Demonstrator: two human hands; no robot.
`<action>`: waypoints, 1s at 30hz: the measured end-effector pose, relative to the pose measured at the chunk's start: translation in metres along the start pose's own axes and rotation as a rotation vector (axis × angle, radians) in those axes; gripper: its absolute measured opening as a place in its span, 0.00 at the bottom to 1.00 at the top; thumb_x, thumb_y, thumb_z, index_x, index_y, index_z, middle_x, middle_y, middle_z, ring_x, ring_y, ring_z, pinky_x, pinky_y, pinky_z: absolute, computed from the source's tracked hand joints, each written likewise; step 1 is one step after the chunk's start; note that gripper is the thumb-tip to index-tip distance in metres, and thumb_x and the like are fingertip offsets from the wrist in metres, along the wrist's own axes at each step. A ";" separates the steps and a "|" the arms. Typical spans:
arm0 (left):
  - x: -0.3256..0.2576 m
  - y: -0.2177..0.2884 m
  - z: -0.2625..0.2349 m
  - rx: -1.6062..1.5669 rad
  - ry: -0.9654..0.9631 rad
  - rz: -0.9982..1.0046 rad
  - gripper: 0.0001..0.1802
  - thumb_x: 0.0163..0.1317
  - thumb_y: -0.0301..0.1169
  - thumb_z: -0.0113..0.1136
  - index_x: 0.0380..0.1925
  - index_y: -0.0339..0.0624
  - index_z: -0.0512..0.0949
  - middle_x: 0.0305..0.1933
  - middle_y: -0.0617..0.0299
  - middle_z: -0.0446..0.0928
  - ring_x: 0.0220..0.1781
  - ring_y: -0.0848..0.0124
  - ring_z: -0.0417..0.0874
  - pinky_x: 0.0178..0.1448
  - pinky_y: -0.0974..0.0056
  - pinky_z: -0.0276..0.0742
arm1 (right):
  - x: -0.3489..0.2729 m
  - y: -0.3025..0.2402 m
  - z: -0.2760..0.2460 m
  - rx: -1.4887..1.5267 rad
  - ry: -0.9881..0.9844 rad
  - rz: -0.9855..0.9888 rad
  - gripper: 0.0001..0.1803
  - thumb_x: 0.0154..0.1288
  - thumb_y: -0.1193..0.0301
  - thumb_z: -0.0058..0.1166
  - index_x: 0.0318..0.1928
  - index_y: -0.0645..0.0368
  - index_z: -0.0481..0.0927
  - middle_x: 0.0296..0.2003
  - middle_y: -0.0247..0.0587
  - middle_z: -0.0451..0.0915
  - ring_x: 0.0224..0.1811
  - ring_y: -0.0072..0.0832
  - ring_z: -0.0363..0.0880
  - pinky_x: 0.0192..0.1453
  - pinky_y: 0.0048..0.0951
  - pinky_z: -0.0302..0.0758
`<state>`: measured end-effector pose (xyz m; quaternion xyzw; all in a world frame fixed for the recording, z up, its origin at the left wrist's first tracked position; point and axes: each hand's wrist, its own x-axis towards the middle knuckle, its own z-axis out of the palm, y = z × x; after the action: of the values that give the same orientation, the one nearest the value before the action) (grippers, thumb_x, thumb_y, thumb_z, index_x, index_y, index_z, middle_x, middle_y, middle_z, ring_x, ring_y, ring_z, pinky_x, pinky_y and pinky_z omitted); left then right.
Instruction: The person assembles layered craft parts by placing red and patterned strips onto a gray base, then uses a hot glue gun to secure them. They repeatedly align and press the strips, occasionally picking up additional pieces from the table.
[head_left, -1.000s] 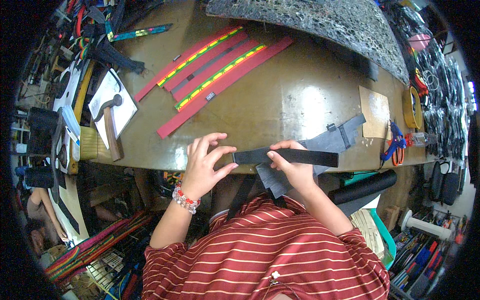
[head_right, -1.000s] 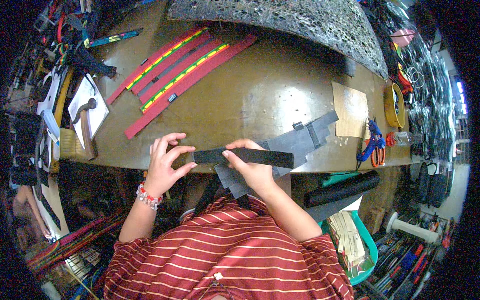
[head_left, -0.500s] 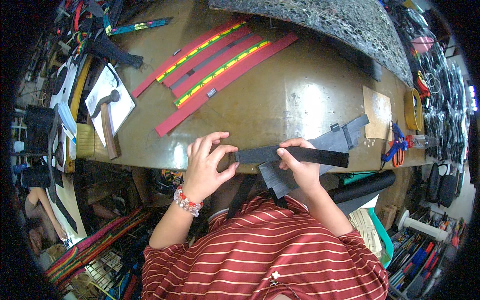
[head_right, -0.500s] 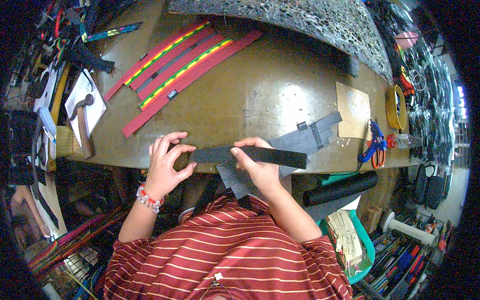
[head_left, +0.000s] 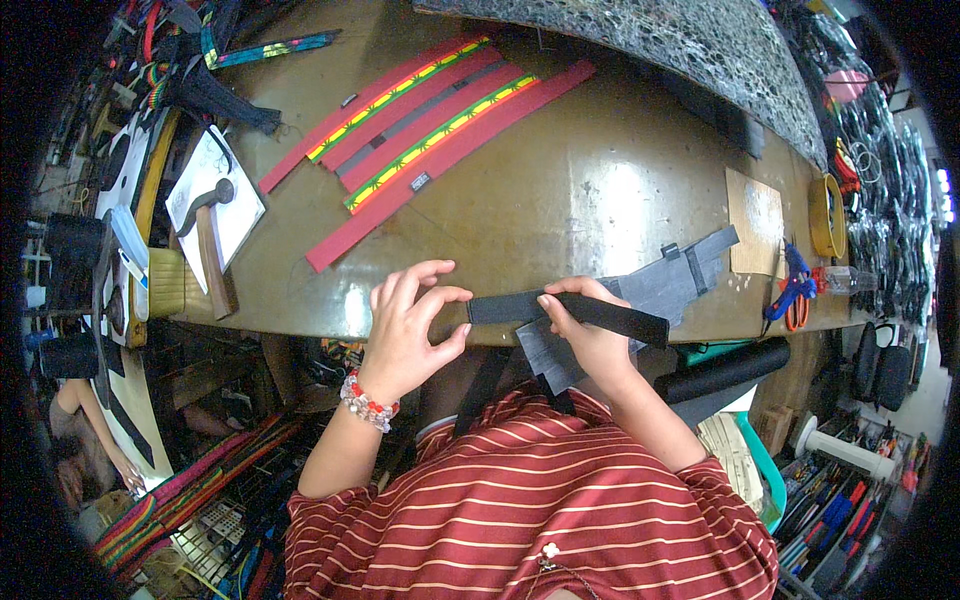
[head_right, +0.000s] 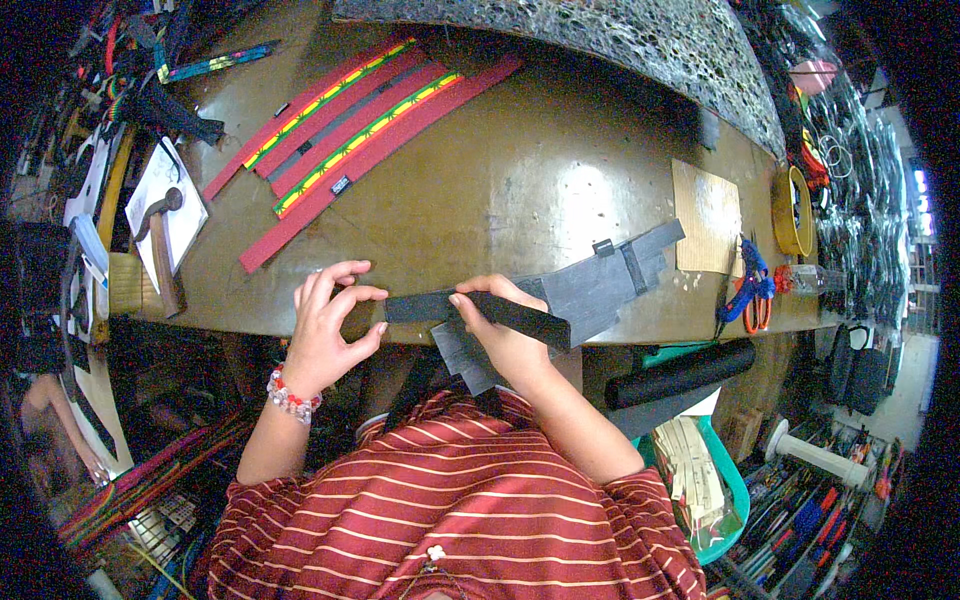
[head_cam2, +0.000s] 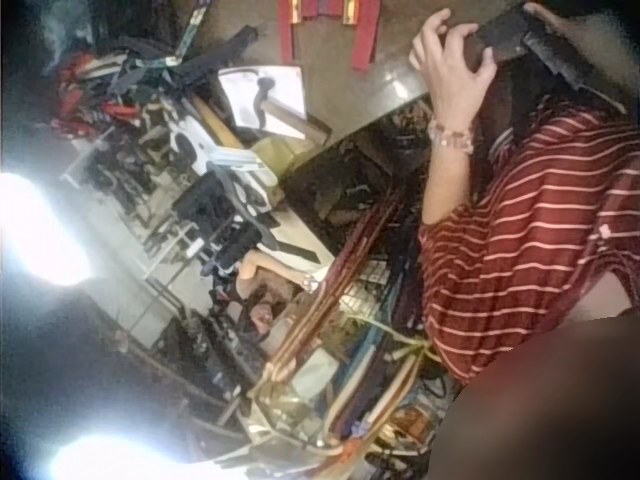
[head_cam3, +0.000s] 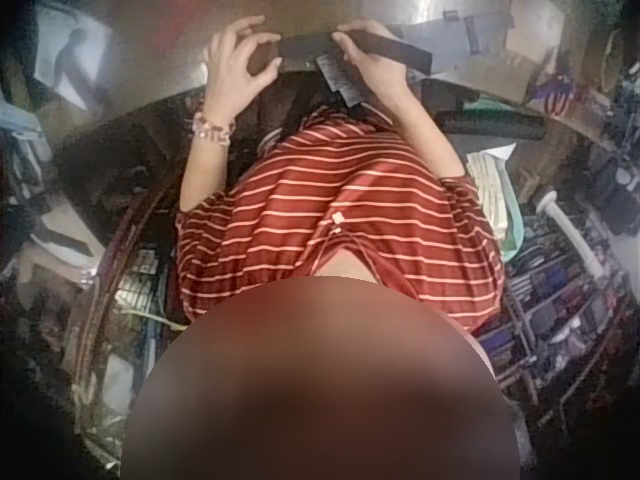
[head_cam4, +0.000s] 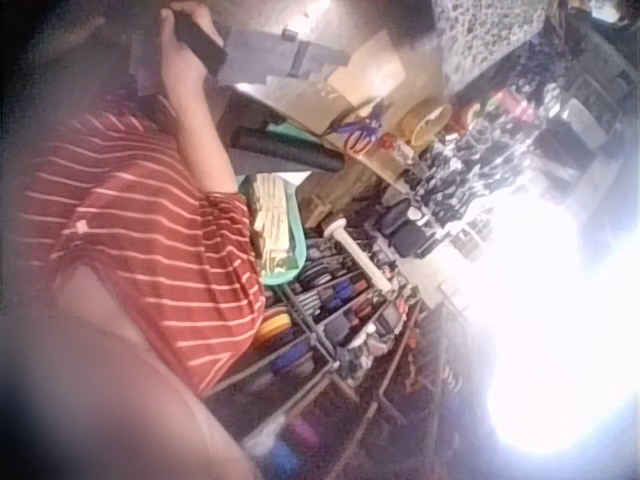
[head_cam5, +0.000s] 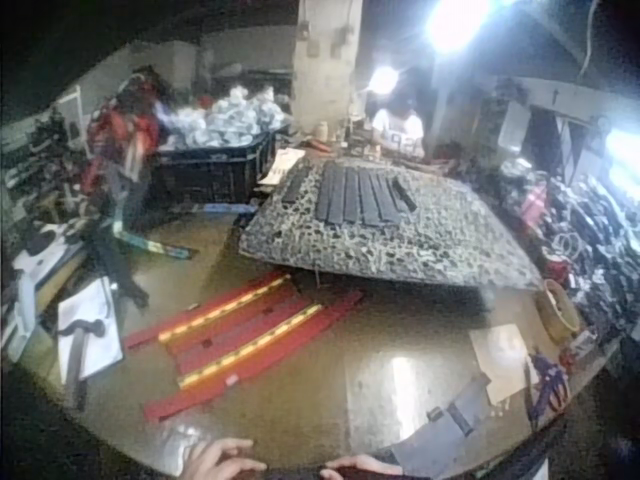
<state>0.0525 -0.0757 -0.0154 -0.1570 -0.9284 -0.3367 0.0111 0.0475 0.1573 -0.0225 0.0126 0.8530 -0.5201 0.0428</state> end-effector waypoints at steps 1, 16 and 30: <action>0.000 0.000 0.000 0.003 -0.002 -0.002 0.19 0.43 0.34 0.69 0.39 0.51 0.80 0.58 0.64 0.71 0.54 0.63 0.71 0.61 0.56 0.61 | 0.000 0.000 0.000 -0.004 -0.003 0.001 0.08 0.59 0.75 0.64 0.38 0.62 0.80 0.23 0.33 0.80 0.21 0.14 0.76 0.25 0.18 0.72; -0.001 0.002 0.005 0.076 0.054 0.026 0.20 0.43 0.42 0.72 0.38 0.53 0.81 0.56 0.64 0.72 0.54 0.64 0.71 0.60 0.56 0.61 | 0.000 0.000 0.000 0.016 -0.018 -0.014 0.07 0.59 0.76 0.64 0.38 0.62 0.81 0.23 0.33 0.80 0.22 0.15 0.77 0.26 0.18 0.73; -0.001 -0.002 0.002 0.046 0.036 0.042 0.16 0.45 0.34 0.69 0.37 0.53 0.81 0.56 0.65 0.72 0.53 0.64 0.72 0.60 0.56 0.61 | -0.002 0.003 -0.005 0.226 0.005 0.059 0.08 0.60 0.71 0.64 0.38 0.60 0.81 0.22 0.33 0.80 0.22 0.16 0.76 0.26 0.19 0.72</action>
<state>0.0528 -0.0766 -0.0182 -0.1700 -0.9321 -0.3175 0.0383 0.0494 0.1629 -0.0231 0.0440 0.7883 -0.6113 0.0542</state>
